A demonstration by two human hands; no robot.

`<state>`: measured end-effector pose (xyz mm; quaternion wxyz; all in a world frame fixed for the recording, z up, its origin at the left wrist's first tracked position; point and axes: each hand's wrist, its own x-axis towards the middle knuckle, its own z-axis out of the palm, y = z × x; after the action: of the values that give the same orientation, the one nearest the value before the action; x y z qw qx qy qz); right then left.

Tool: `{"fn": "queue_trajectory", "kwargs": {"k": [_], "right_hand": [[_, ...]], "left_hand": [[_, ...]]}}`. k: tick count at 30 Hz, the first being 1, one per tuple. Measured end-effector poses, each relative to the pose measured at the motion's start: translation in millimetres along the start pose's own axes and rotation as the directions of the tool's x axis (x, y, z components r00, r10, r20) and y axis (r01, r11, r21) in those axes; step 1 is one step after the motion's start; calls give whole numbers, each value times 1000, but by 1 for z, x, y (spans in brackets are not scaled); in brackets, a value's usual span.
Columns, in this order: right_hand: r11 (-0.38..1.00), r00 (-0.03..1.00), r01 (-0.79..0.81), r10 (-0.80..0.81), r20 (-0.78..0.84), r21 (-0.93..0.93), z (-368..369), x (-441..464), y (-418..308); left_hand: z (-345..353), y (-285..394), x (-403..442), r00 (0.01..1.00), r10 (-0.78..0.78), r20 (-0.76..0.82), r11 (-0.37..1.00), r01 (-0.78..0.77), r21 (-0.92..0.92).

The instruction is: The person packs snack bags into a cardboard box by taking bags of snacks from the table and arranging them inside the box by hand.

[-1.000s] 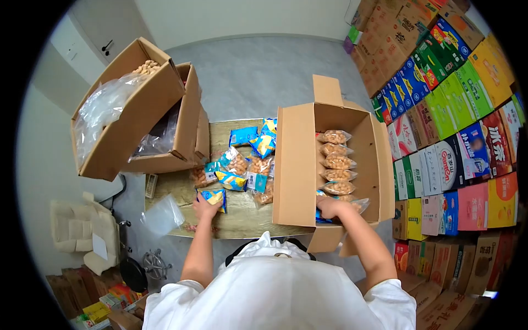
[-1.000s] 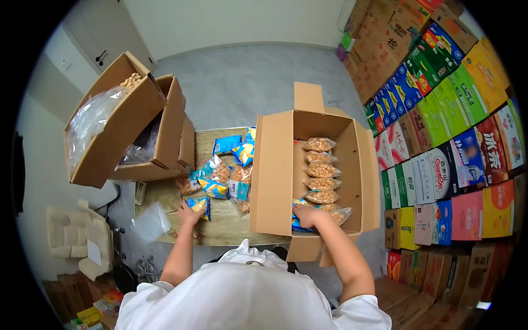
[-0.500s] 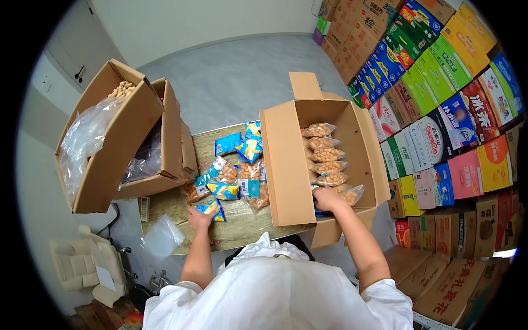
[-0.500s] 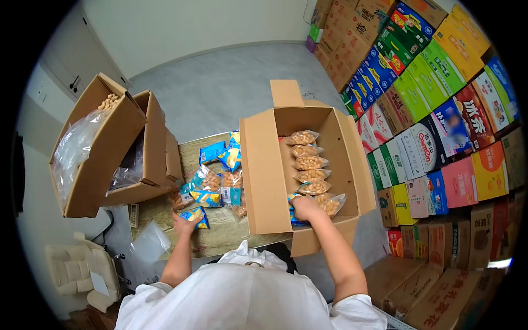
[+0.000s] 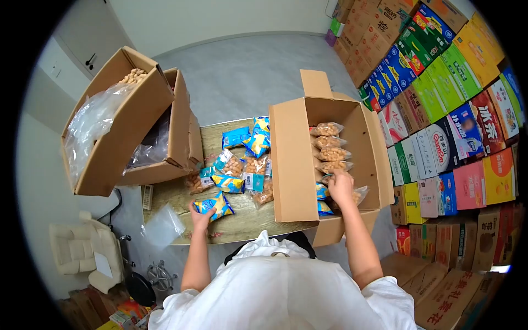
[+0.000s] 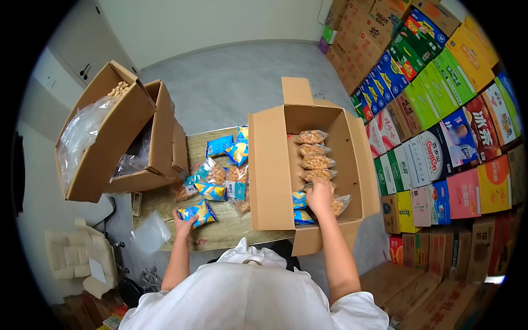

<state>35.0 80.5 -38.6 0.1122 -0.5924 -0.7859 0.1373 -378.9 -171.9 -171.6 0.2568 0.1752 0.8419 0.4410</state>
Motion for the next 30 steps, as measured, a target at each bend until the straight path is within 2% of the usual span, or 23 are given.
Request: {"fn": "queue_trajectory", "kwargs": {"k": [1,2,3,4,5,6,8,10,12,13,15,16,18,20,21,22,24,25,26,27,28,29,30], "right_hand": [[995,986,47,-33,-163,85,-9,0,-6],[981,945,106,-49,-324,160,-20,0,-13],[953,935,148,-48,-350,265,-34,-1,-23],[954,935,150,-50,-352,261,-50,-3,-39],[866,963,130,5,-269,482,-67,-6,-57],[732,984,89,40,-172,676,-82,-11,-74],[634,979,196,-164,-118,748,-106,-24,-102],[637,820,544,-541,-186,546,-126,-30,-117],[664,798,575,-584,-148,478,-134,-35,-129],[665,798,577,-583,-153,474,-131,-34,-125],[687,848,515,-497,-185,513,-116,-28,-109],[688,847,517,-496,-190,510,-114,-23,-97],[594,902,396,-396,-174,700,-114,-6,-70],[431,966,201,-238,-104,880,-100,5,-42],[428,974,190,-197,-114,884,-99,9,-31],[425,980,178,-156,-122,888,-97,13,-20],[385,994,49,-106,-8,922,-76,25,7],[386,997,-3,-64,31,922,-65,31,17],[384,997,-2,-66,30,923,-45,40,28],[362,985,-145,-35,169,921,-23,50,39],[335,953,-283,-10,304,898,-23,56,36],[202,890,-445,-11,457,872,-25,60,35],[202,888,-446,-20,459,872,-20,65,34]], "left_hand": [[-7,17,-8,995,-56,82,963,76,-260],[-13,34,-16,981,-84,176,853,162,-496],[-19,48,-22,972,-60,225,731,197,-654],[-24,66,-29,971,-54,233,664,209,-718],[-26,91,-38,966,1,258,587,208,-783],[-24,119,-49,960,59,275,502,210,-839],[-3,173,-68,959,158,235,461,139,-876],[30,224,-92,960,209,186,534,47,-844],[68,272,-129,963,198,184,608,26,-793],[88,282,-142,943,267,196,656,-29,-754],[128,282,-161,879,399,262,686,-97,-721],[140,285,-169,800,476,365,635,-26,-772],[159,297,-190,700,550,455,616,28,-787],[179,290,-195,592,614,522,697,-98,-710],[177,299,-200,546,638,542,739,-236,-631],[183,300,-203,535,659,528,717,-236,-656],[193,293,-207,562,658,502,748,-405,-526],[194,289,-208,562,658,501,747,-407,-525],[192,283,-211,598,625,502,780,-502,-373],[191,276,-213,637,592,494,791,-576,-206],[191,267,-211,640,593,489,791,-578,-202],[192,256,-209,557,680,477,680,-721,-129],[192,249,-210,461,751,474,545,-837,-50]]}}
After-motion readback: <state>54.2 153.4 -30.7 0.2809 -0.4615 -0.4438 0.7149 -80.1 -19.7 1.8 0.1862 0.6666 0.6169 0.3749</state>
